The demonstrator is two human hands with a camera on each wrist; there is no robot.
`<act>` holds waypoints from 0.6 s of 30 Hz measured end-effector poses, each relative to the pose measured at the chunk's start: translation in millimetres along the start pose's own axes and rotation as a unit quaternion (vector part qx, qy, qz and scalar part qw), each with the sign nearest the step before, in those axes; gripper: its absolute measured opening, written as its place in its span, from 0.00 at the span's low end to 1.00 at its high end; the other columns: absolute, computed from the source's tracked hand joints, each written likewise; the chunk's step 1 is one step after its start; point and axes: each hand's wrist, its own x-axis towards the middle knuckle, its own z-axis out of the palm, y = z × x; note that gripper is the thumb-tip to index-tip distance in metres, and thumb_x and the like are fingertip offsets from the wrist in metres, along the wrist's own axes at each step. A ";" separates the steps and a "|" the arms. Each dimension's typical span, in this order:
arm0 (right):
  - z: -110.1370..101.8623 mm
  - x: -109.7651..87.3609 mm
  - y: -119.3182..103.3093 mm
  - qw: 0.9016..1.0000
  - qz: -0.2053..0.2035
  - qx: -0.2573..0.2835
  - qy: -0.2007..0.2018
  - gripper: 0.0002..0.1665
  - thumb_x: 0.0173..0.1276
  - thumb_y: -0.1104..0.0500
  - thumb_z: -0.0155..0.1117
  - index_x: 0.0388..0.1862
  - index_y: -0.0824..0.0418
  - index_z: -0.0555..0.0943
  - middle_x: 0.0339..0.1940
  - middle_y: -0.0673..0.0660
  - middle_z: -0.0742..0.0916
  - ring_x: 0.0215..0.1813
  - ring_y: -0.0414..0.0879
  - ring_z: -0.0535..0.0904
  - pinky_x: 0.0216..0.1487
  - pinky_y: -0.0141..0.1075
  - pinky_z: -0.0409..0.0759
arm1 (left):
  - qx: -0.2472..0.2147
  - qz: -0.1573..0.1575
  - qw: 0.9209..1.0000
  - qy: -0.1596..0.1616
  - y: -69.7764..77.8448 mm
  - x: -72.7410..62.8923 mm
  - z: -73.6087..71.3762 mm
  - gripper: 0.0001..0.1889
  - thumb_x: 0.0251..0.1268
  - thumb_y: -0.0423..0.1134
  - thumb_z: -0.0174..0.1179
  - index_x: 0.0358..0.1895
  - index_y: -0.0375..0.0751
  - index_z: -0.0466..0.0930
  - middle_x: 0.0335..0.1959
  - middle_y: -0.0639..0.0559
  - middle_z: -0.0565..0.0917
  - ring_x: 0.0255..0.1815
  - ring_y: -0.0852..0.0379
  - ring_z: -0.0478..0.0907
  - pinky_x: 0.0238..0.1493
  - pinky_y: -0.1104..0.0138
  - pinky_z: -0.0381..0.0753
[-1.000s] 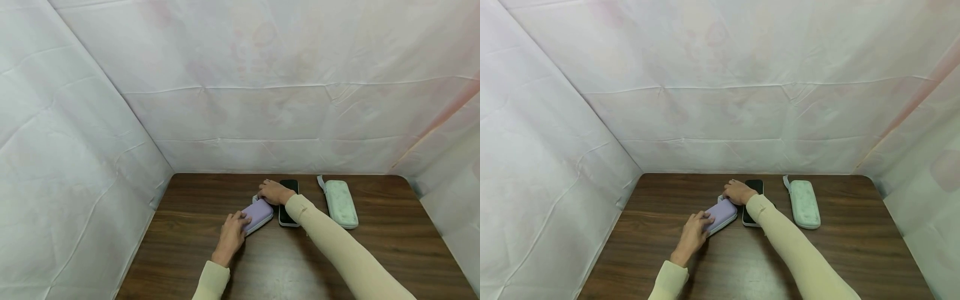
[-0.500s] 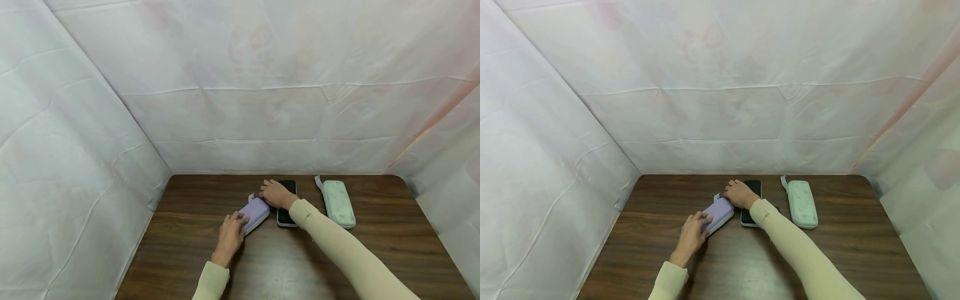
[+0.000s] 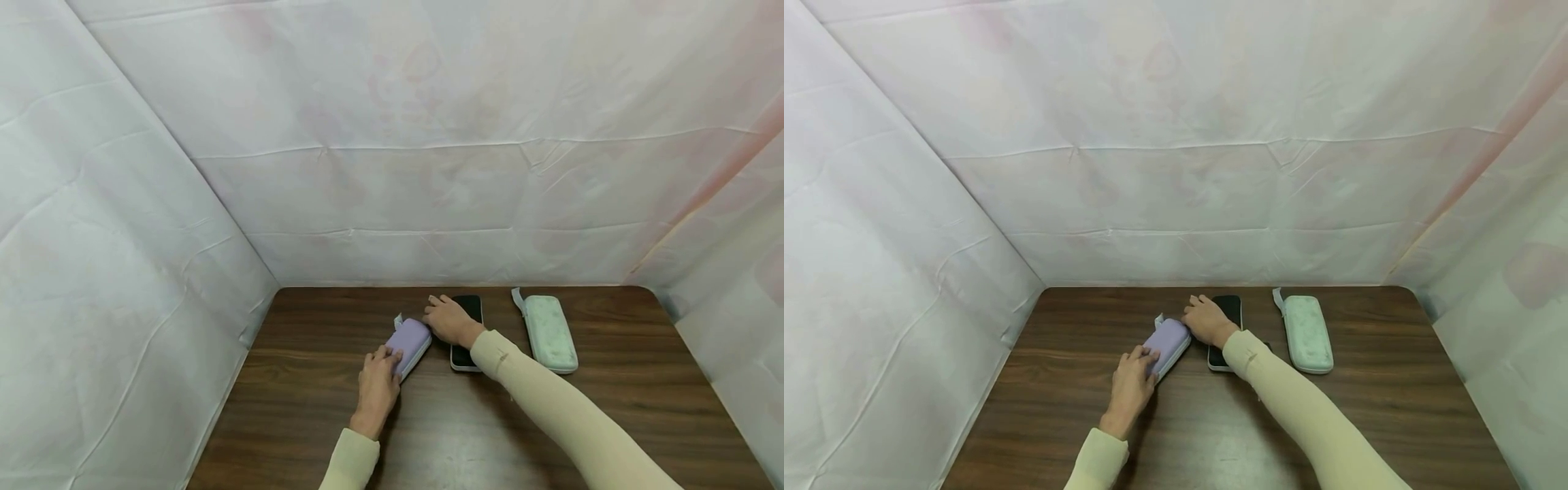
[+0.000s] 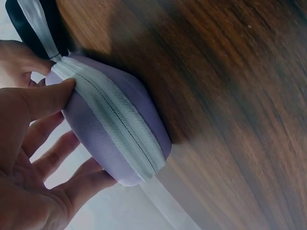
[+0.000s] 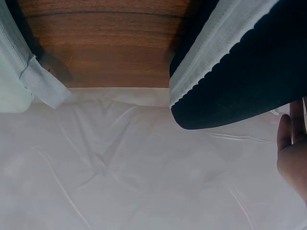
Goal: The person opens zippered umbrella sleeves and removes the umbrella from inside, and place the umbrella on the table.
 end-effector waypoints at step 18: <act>-4.2 -5.3 -13.5 0.999 0.029 -0.012 0.044 0.07 0.76 0.58 0.69 0.43 0.55 0.93 0.49 0.54 0.91 0.73 0.59 0.77 0.64 0.48 0.77 | 0.011 -0.031 0.999 0.028 7.1 0.4 5.0 0.24 0.53 0.28 0.79 0.56 0.41 0.91 0.53 0.43 0.86 0.47 0.39 0.82 0.33 0.46 0.86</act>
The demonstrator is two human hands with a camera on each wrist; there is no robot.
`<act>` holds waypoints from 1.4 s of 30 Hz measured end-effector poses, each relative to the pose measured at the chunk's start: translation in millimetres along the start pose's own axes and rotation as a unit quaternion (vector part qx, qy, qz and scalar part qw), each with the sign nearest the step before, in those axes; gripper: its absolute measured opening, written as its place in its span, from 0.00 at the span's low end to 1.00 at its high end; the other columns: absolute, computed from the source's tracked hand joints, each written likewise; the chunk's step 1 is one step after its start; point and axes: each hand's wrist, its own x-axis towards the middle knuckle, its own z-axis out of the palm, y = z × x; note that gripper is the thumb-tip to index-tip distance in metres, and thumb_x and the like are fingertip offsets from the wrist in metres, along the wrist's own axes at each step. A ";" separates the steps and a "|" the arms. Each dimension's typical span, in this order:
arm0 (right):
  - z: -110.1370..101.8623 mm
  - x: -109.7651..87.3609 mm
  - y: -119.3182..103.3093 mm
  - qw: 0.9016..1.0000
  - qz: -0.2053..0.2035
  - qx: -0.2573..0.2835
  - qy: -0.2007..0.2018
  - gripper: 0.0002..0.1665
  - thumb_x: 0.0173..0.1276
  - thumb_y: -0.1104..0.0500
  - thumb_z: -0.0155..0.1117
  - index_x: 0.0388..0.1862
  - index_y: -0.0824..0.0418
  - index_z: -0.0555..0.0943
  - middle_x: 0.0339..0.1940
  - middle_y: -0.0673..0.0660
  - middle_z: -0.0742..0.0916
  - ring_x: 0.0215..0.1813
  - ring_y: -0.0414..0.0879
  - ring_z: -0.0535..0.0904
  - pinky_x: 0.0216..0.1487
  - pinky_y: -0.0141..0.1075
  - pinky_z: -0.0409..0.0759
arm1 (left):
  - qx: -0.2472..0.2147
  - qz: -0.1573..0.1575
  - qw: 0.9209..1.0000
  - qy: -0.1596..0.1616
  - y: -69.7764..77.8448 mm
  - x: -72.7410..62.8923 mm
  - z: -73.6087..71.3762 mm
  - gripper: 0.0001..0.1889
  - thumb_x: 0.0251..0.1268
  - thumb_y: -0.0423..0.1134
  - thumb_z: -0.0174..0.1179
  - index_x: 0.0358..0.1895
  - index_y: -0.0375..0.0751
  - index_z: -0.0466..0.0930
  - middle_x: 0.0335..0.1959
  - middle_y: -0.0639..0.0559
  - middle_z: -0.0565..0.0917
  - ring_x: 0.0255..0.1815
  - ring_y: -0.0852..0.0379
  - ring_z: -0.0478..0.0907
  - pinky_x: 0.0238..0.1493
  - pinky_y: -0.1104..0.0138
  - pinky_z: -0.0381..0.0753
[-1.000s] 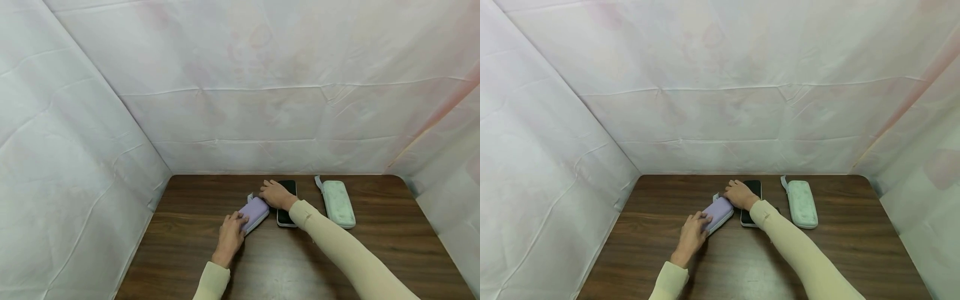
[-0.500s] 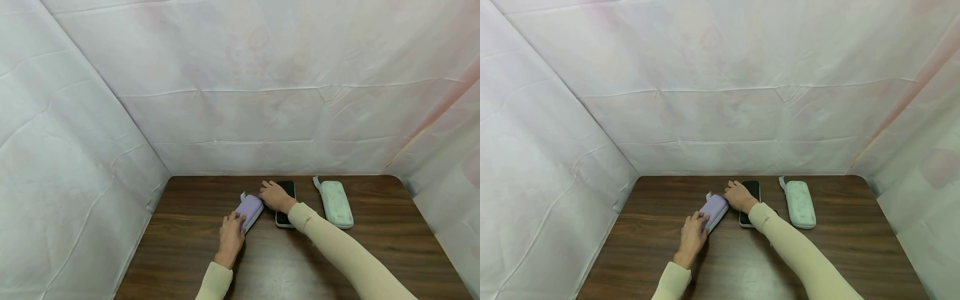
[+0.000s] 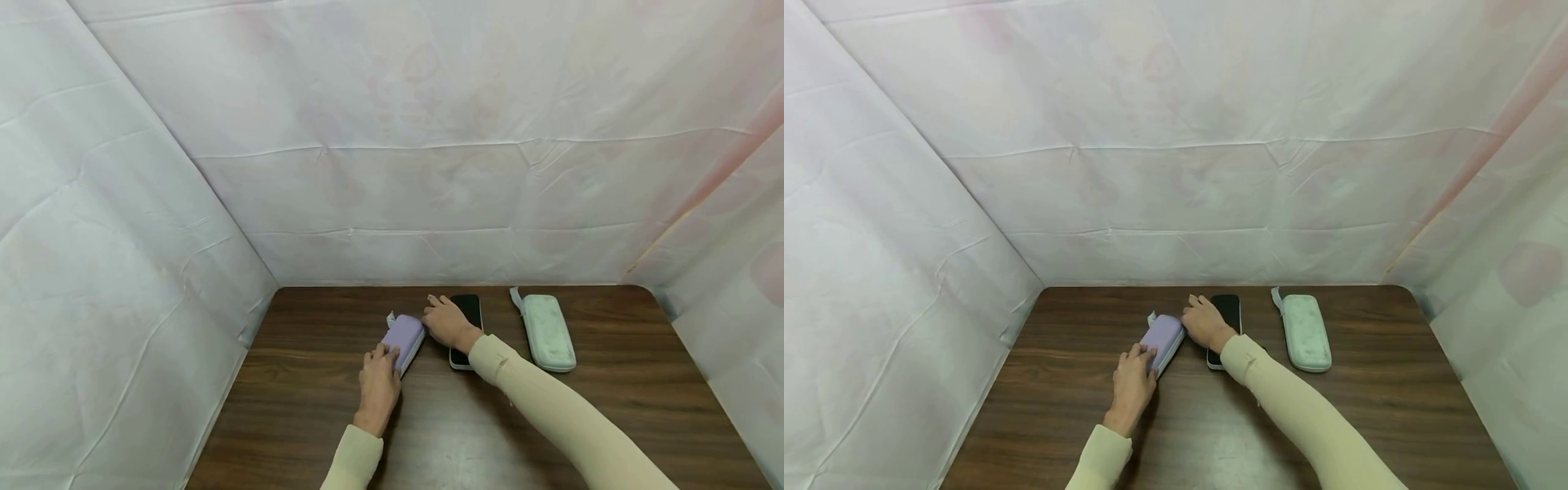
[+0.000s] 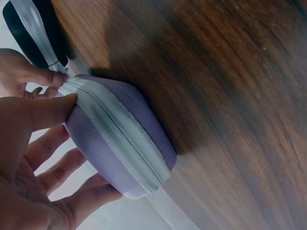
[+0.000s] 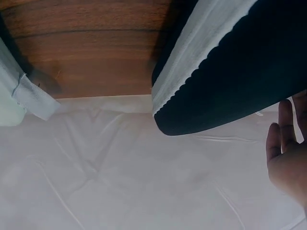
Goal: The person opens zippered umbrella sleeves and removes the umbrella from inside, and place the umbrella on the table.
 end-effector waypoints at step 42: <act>7.7 -2.4 -31.6 0.998 0.054 -0.002 0.018 0.07 0.78 0.60 0.66 0.44 0.56 0.91 0.42 0.52 0.90 0.50 0.50 0.80 0.60 0.46 0.78 | 0.067 -0.009 0.996 0.064 8.2 2.6 10.3 0.23 0.51 0.30 0.80 0.54 0.38 0.91 0.50 0.40 0.85 0.44 0.36 0.83 0.39 0.48 0.88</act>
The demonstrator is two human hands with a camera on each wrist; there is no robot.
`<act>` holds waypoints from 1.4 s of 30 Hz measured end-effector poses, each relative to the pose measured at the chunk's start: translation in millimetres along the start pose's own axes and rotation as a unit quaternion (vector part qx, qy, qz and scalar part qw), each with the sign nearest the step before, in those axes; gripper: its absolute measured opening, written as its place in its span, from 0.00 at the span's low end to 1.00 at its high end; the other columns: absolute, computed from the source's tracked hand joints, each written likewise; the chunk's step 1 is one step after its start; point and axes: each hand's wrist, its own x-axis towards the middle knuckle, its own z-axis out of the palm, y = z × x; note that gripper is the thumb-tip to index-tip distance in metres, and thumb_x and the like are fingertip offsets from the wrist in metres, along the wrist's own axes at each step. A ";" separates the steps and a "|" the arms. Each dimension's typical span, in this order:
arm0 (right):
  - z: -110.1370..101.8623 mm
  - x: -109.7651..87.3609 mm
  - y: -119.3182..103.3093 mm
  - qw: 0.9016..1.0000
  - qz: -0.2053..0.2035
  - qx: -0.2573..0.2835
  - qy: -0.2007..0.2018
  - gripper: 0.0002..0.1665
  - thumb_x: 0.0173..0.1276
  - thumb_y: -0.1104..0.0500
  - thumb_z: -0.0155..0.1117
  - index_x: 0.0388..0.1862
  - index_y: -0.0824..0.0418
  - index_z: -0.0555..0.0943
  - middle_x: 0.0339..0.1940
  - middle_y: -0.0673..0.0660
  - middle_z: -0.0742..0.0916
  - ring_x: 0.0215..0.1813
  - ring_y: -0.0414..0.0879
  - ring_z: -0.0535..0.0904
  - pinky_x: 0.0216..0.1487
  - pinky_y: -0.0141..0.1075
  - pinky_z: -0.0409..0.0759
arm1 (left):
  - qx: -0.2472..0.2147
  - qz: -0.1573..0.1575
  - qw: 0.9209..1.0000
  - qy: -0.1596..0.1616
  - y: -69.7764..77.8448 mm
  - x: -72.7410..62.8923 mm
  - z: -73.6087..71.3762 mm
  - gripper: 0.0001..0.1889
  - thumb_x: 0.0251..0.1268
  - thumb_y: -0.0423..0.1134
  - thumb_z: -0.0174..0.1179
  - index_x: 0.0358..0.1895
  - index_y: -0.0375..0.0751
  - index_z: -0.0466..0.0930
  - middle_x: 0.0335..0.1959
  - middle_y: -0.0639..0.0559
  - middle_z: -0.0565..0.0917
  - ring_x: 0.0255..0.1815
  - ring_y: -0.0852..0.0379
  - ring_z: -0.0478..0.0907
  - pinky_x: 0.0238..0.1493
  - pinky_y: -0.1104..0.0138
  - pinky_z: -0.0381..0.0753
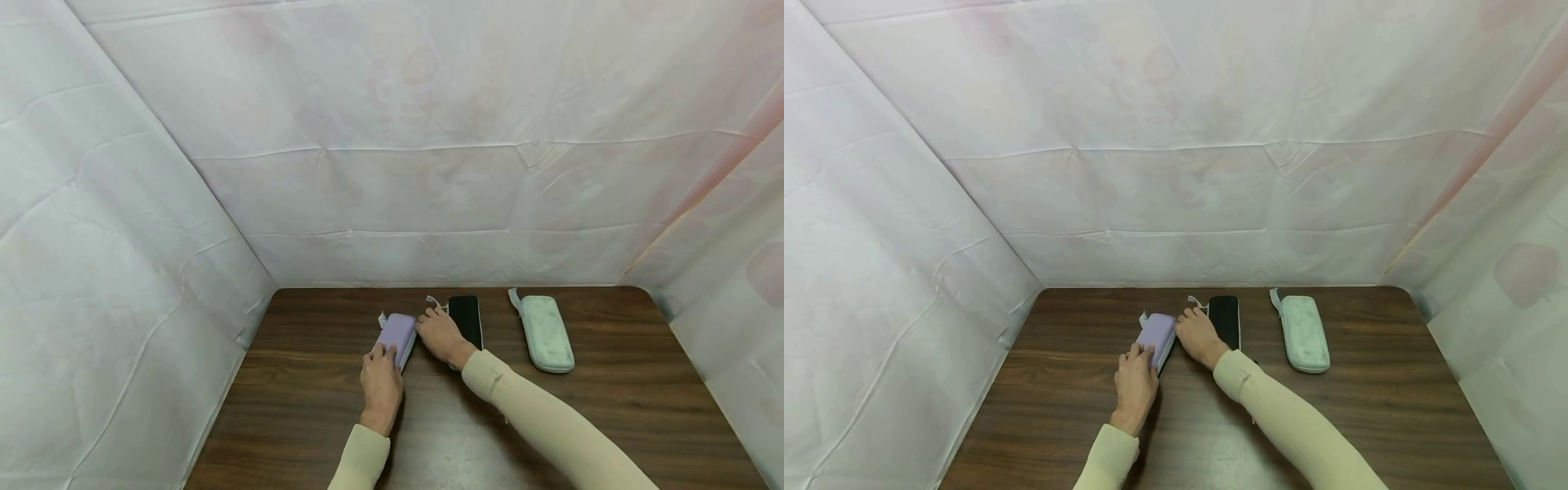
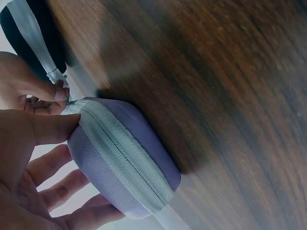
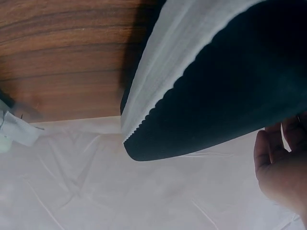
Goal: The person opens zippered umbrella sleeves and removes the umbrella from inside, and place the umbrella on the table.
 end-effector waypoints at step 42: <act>-4.5 -6.5 -21.5 1.000 0.009 0.026 -0.002 0.09 0.77 0.63 0.67 0.49 0.55 0.91 0.50 0.52 0.91 0.55 0.51 0.81 0.64 0.47 0.80 | -0.021 0.015 0.995 -0.095 -11.3 8.6 -13.1 0.26 0.56 0.30 0.77 0.61 0.40 0.88 0.56 0.39 0.84 0.46 0.36 0.80 0.36 0.49 0.87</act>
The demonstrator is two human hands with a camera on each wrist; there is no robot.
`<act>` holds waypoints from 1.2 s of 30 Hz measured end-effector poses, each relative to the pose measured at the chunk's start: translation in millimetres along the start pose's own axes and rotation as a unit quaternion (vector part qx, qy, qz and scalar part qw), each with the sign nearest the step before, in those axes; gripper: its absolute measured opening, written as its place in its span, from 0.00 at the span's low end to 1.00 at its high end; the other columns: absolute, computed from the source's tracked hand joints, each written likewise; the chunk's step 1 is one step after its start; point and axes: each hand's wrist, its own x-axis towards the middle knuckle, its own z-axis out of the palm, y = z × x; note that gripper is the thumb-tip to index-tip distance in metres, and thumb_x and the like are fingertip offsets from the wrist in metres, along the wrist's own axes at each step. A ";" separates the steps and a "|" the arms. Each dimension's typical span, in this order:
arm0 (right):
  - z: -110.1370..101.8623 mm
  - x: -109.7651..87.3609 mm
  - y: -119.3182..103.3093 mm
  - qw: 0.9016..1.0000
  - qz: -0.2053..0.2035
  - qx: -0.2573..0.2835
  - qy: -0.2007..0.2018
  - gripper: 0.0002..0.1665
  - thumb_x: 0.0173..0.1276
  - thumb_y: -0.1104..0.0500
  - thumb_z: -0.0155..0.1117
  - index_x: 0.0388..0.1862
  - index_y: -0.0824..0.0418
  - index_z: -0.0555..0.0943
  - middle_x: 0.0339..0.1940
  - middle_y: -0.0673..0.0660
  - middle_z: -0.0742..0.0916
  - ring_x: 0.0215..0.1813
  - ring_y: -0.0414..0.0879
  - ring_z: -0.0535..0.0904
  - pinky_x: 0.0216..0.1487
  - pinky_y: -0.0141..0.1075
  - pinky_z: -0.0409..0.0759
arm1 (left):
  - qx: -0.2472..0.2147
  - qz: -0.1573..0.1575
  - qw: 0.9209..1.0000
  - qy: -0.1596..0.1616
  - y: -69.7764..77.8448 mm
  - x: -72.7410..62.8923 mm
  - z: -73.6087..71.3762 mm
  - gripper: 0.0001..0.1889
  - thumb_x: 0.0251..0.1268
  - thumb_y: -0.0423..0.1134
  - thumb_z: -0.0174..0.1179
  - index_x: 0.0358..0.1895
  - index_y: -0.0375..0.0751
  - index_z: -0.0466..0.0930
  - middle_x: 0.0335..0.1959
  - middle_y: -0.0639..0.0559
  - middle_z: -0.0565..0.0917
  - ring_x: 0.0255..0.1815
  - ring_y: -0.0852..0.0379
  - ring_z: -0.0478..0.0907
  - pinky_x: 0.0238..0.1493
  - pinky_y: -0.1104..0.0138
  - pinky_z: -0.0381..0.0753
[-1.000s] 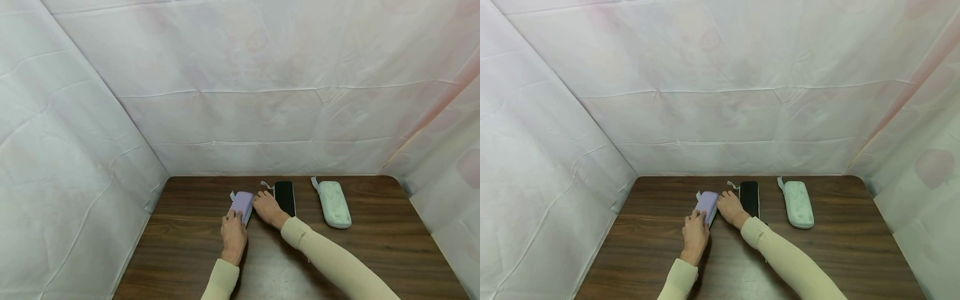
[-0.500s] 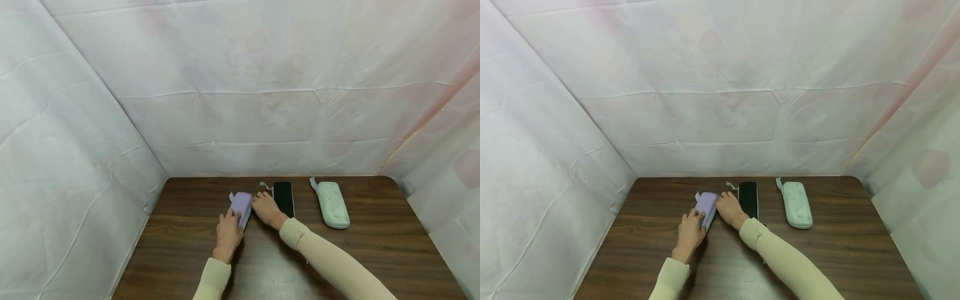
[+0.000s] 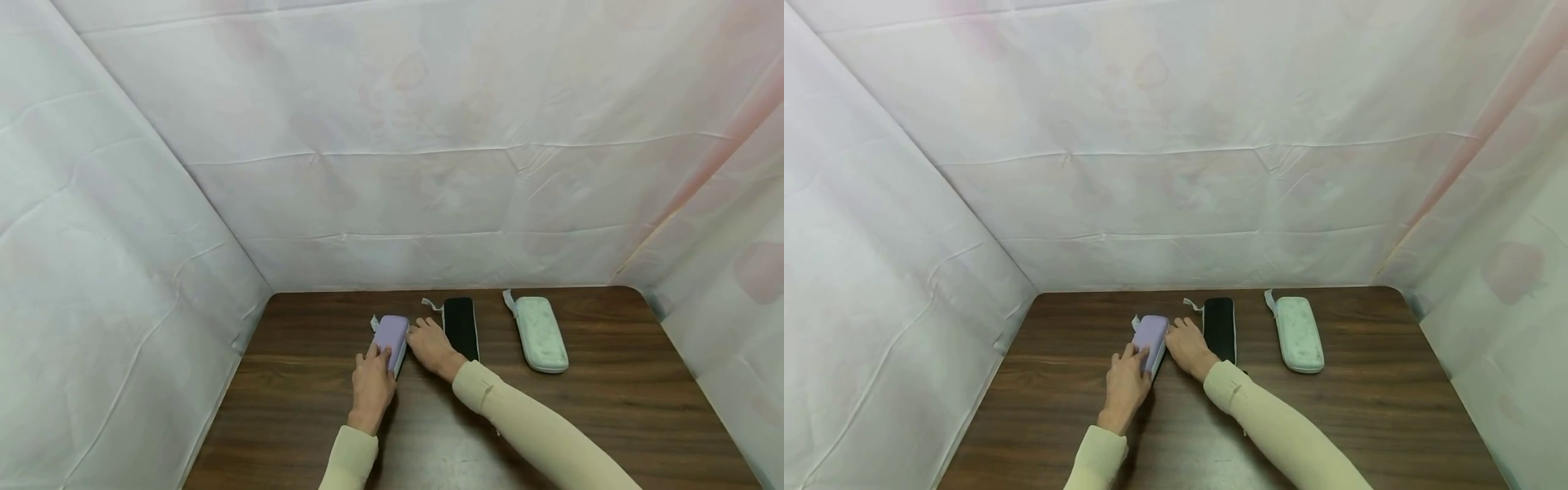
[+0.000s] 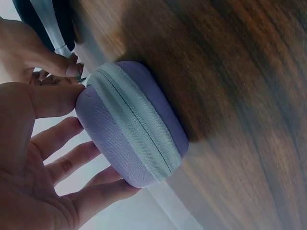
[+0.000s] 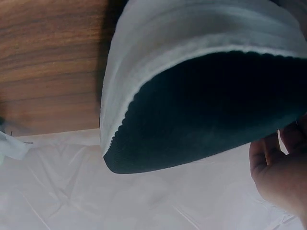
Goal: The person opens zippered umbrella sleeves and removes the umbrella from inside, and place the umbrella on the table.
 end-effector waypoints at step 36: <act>5.2 -7.4 -17.0 1.000 0.000 0.003 0.010 0.09 0.77 0.61 0.66 0.49 0.53 0.91 0.49 0.50 0.90 0.50 0.49 0.80 0.58 0.44 0.80 | 0.008 -0.001 1.000 -0.005 -0.9 3.4 -4.0 0.25 0.55 0.34 0.78 0.60 0.40 0.89 0.55 0.37 0.83 0.42 0.35 0.80 0.36 0.47 0.86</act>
